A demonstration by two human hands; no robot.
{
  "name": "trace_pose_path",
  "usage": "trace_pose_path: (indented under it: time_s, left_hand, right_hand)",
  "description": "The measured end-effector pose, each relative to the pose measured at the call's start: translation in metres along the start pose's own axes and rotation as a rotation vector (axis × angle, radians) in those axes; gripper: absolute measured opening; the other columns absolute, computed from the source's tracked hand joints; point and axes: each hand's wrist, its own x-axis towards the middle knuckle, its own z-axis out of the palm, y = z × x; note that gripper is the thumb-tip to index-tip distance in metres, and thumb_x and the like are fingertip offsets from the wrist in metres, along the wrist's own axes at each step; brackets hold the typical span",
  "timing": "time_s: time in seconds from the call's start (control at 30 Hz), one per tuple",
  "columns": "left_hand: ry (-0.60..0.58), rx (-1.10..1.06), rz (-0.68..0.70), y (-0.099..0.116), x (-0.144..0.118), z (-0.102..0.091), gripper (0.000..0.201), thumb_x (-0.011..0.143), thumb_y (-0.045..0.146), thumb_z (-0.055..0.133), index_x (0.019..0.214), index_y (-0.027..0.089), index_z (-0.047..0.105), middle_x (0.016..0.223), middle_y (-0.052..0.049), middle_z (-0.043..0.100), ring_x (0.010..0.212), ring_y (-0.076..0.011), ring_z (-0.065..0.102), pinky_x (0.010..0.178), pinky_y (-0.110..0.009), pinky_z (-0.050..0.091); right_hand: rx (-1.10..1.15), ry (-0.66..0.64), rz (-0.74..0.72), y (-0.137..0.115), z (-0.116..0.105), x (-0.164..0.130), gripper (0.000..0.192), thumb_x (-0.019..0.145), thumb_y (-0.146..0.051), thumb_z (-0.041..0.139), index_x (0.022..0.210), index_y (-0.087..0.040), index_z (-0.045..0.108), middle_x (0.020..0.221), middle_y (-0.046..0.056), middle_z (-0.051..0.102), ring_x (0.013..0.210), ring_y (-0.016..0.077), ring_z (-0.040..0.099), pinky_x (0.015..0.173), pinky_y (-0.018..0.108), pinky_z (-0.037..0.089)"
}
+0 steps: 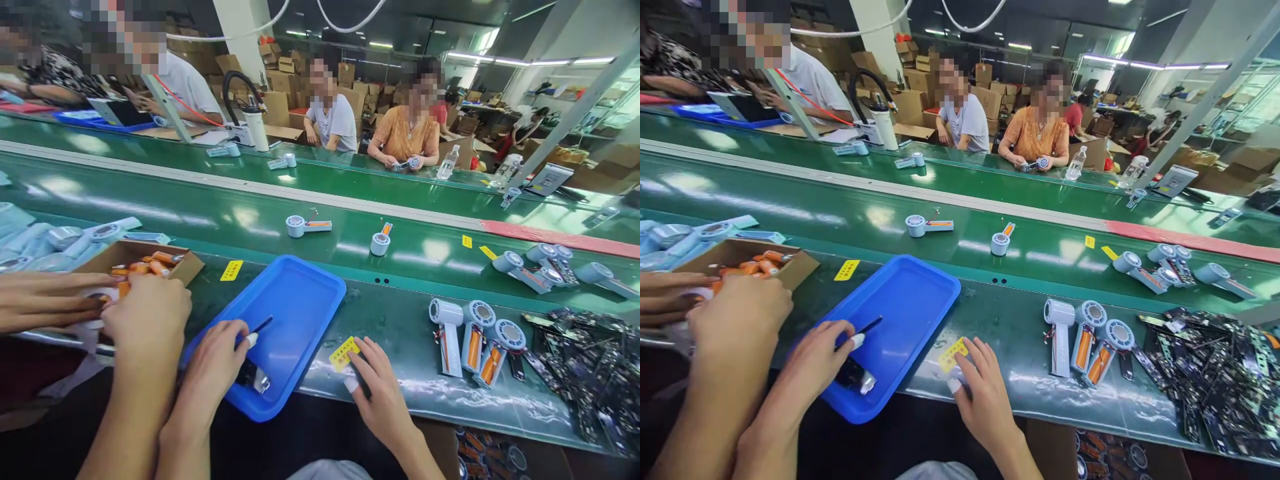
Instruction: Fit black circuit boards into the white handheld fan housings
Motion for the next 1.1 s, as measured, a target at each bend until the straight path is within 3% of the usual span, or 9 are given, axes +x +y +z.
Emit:
trace_pose_path:
  time_s: [0.13,0.2,0.3,0.4,0.47,0.53,0.67,0.93,1.1]
  left_hand:
    - [0.265,-0.323,-0.197,0.025,-0.007,-0.012,0.024,0.083,0.045,0.047,0.089,0.026,0.060,0.095,-0.003,0.076,0.085,-0.0269,0.072,0.075,-0.038,0.056]
    - [0.312,-0.605,-0.290,0.047,-0.013,-0.009,0.029,0.075,0.054,0.057,0.087,0.027,0.058,0.085,0.000,0.077,0.081,-0.0260,0.074,0.068,-0.035,0.057]
    - [0.056,-1.113,-0.282,0.094,-0.027,0.013,0.048,0.066,0.058,0.072,0.099,0.026,0.058,0.077,-0.001,0.079,0.077,-0.0262,0.077,0.066,-0.034,0.061]
    - [-0.282,-1.331,-0.175,0.145,-0.044,0.044,0.063,0.063,0.061,0.076,0.109,0.021,0.063,0.082,-0.006,0.081,0.073,-0.0275,0.078,0.071,-0.039,0.064]
    - [-0.407,-1.366,-0.090,0.172,-0.055,0.062,0.054,0.066,0.061,0.074,0.098,0.018,0.067,0.086,-0.010,0.081,0.072,-0.0272,0.078,0.072,-0.040,0.065]
    - [-0.431,-1.360,-0.015,0.188,-0.061,0.075,0.045,0.070,0.058,0.070,0.091,0.018,0.068,0.086,-0.010,0.081,0.072,-0.0263,0.077,0.072,-0.040,0.065]
    - [-0.350,-1.261,0.113,0.193,-0.064,0.089,0.039,0.076,0.053,0.064,0.093,0.019,0.071,0.085,-0.008,0.080,0.076,-0.0260,0.077,0.071,-0.039,0.064]
    - [-0.222,-1.198,0.221,0.188,-0.064,0.098,0.037,0.082,0.051,0.057,0.095,0.020,0.070,0.077,-0.007,0.078,0.070,-0.0247,0.075,0.065,-0.035,0.061]
    - [-0.199,-1.195,0.255,0.185,-0.066,0.098,0.035,0.086,0.047,0.053,0.097,0.019,0.071,0.083,-0.008,0.078,0.075,-0.0245,0.075,0.070,-0.036,0.060]
  right_hand:
    - [0.051,0.269,0.145,0.016,-0.035,-0.029,0.030,0.098,-0.019,0.051,0.122,-0.026,0.066,0.125,0.009,0.071,0.115,0.0250,0.068,0.095,0.043,0.060]
    - [-0.030,0.373,0.213,0.024,-0.057,-0.044,0.025,0.098,-0.019,0.050,0.114,-0.026,0.068,0.106,0.007,0.076,0.098,0.0235,0.073,0.085,0.039,0.062]
    - [-0.249,0.486,0.255,0.035,-0.087,-0.051,0.023,0.099,-0.021,0.050,0.110,-0.025,0.069,0.094,0.007,0.076,0.087,0.0227,0.073,0.078,0.037,0.061]
    - [-0.491,0.541,0.382,0.046,-0.103,-0.034,0.025,0.100,-0.030,0.049,0.116,-0.022,0.066,0.107,0.013,0.072,0.099,0.0279,0.068,0.085,0.043,0.056]
    - [-0.575,0.416,0.558,0.054,-0.104,-0.014,0.034,0.097,-0.038,0.057,0.123,-0.017,0.061,0.114,0.018,0.068,0.104,0.0333,0.064,0.087,0.047,0.053]
    - [-0.590,0.240,0.714,0.059,-0.101,0.003,0.030,0.093,-0.033,0.064,0.116,-0.014,0.062,0.104,0.020,0.068,0.101,0.0363,0.063,0.086,0.048,0.050]
    - [-0.573,0.155,0.776,0.057,-0.098,0.015,0.006,0.093,-0.016,0.057,0.097,-0.017,0.062,0.092,0.017,0.068,0.094,0.0334,0.062,0.081,0.040,0.046]
    - [-0.458,0.152,0.715,0.049,-0.085,0.018,0.028,0.102,-0.028,0.049,0.082,-0.021,0.068,0.080,0.005,0.069,0.079,0.0214,0.066,0.069,0.027,0.042]
    - [-0.562,0.293,0.806,0.052,-0.102,0.008,0.026,0.102,-0.025,0.044,0.109,-0.016,0.067,0.111,0.016,0.064,0.102,0.0282,0.063,0.086,0.035,0.044]
